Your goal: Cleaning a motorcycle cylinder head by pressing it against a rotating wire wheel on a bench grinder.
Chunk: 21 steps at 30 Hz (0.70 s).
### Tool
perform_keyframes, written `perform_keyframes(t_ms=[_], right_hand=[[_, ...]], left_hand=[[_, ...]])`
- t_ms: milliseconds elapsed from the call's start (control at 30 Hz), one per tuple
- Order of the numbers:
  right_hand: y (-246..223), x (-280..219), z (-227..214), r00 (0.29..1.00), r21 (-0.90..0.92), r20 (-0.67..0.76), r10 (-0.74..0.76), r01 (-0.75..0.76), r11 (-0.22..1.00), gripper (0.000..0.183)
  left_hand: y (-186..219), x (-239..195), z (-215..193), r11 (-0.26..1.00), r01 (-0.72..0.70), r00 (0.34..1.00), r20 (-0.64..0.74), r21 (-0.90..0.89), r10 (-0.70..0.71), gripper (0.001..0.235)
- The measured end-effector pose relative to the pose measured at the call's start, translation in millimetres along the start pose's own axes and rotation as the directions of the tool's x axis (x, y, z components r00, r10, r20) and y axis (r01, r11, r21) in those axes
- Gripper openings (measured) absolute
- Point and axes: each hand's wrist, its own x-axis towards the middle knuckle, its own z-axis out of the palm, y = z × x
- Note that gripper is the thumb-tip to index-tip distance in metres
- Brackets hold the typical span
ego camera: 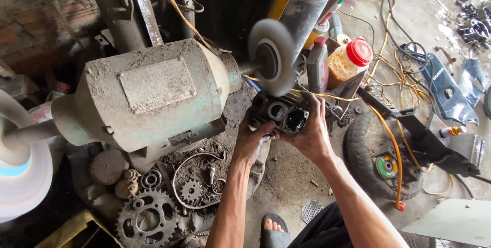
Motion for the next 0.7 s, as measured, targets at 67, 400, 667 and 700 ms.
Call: perform_keyframes(t_ms=[67, 400, 667, 700], right_hand=[[-0.1, 1.7, -4.4, 1.000, -0.042, -0.015, -0.013, 0.012, 0.999, 0.124], [19.8, -29.8, -3.0, 0.991, -0.066, -0.109, -0.073, 0.066, 0.996, 0.120], [9.3, -24.2, 5.8, 0.975, -0.068, 0.015, -0.220, 0.220, 0.973, 0.119], [6.4, -21.1, 9.5, 0.975, -0.064, 0.016, -0.220, 0.221, 0.973, 0.119]], left_hand=[[-9.1, 5.1, -2.4, 1.000, -0.013, 1.000, 0.015, 0.002, 0.013, 0.058], [-11.7, -3.6, -1.8, 0.930, -0.274, 0.952, 0.209, 0.245, 0.225, 0.080], [-0.4, -21.0, -5.4, 0.961, -0.224, 0.967, 0.157, 0.163, 0.199, 0.077], [7.9, -23.2, -0.7, 0.960, -0.225, 0.968, 0.154, 0.165, 0.200, 0.077]])
